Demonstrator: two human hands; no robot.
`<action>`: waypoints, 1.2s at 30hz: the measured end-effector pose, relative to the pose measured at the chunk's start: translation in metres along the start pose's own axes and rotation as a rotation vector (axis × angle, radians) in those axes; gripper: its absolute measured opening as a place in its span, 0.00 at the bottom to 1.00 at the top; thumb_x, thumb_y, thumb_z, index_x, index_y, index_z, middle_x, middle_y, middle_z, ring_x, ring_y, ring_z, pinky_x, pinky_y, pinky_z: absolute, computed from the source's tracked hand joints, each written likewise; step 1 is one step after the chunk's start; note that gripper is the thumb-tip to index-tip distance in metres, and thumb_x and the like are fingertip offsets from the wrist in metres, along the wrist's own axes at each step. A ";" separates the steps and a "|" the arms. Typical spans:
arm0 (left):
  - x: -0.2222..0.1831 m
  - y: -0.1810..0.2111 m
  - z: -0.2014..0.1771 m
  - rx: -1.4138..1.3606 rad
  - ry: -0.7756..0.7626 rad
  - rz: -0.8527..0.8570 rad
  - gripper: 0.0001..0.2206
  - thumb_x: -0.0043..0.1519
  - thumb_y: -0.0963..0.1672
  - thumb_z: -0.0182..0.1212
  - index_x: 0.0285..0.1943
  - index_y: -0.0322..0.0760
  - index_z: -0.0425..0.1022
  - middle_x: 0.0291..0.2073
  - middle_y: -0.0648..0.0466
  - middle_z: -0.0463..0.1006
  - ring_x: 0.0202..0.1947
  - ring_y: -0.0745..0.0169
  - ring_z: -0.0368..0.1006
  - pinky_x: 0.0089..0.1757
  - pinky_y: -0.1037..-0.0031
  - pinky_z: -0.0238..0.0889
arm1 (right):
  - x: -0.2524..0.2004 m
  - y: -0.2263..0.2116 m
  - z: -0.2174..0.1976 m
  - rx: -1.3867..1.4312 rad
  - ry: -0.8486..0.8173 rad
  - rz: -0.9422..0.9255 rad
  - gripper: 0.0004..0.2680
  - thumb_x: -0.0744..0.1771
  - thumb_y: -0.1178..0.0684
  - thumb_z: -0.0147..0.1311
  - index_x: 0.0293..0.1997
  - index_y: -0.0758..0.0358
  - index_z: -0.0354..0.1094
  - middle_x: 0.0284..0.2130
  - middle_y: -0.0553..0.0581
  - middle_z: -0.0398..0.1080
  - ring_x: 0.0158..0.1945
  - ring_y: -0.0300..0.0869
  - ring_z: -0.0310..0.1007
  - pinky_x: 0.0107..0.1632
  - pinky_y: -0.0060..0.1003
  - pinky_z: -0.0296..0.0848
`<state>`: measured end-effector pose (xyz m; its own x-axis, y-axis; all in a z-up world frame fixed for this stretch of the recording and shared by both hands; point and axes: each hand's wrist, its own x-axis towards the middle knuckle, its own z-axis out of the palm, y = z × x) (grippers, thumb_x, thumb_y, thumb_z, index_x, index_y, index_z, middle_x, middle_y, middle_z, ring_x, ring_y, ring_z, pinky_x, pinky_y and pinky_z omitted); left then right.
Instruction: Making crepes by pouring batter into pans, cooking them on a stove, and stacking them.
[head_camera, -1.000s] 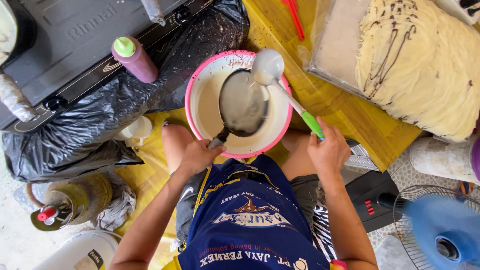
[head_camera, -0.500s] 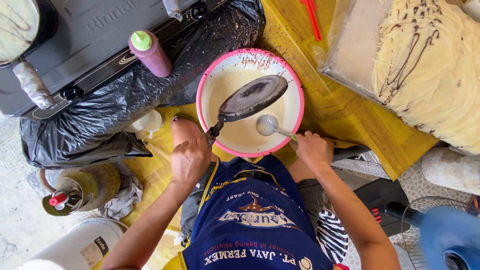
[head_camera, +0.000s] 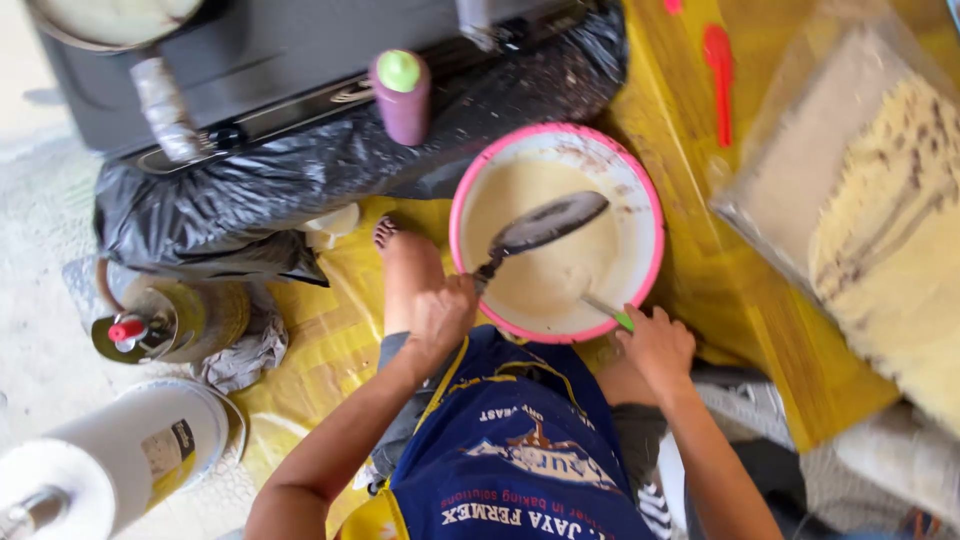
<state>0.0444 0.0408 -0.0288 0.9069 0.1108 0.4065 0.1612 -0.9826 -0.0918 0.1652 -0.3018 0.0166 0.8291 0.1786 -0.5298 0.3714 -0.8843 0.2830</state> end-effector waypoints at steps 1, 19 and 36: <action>-0.005 0.003 0.006 -0.063 -0.011 -0.009 0.07 0.54 0.49 0.59 0.29 0.49 0.69 0.17 0.65 0.65 0.13 0.64 0.70 0.19 0.69 0.65 | -0.010 -0.012 -0.026 0.032 0.036 0.001 0.20 0.65 0.32 0.51 0.66 0.29 0.64 0.52 0.55 0.72 0.50 0.57 0.78 0.50 0.52 0.77; 0.037 -0.025 -0.073 -1.832 -0.909 -0.852 0.11 0.62 0.42 0.59 0.48 0.26 0.74 0.21 0.51 0.75 0.16 0.65 0.70 0.20 0.76 0.63 | 0.075 -0.535 -0.330 2.081 -0.962 -0.753 0.16 0.65 0.41 0.56 0.50 0.61 0.66 0.31 0.57 0.72 0.27 0.41 0.70 0.26 0.33 0.63; 0.129 -0.328 -0.030 -1.724 0.160 -1.294 0.16 0.63 0.49 0.64 0.38 0.29 0.75 0.22 0.52 0.74 0.14 0.66 0.66 0.18 0.77 0.60 | -0.006 -0.073 -0.302 2.221 -0.752 -0.813 0.25 0.62 0.63 0.54 0.70 0.64 0.60 0.30 0.55 0.67 0.24 0.34 0.62 0.25 0.27 0.57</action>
<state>0.0963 0.3731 0.0808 0.5633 0.7287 -0.3896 -0.0056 0.4748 0.8801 0.2599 -0.1084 0.2404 0.4201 0.8683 -0.2639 -0.7720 0.1891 -0.6068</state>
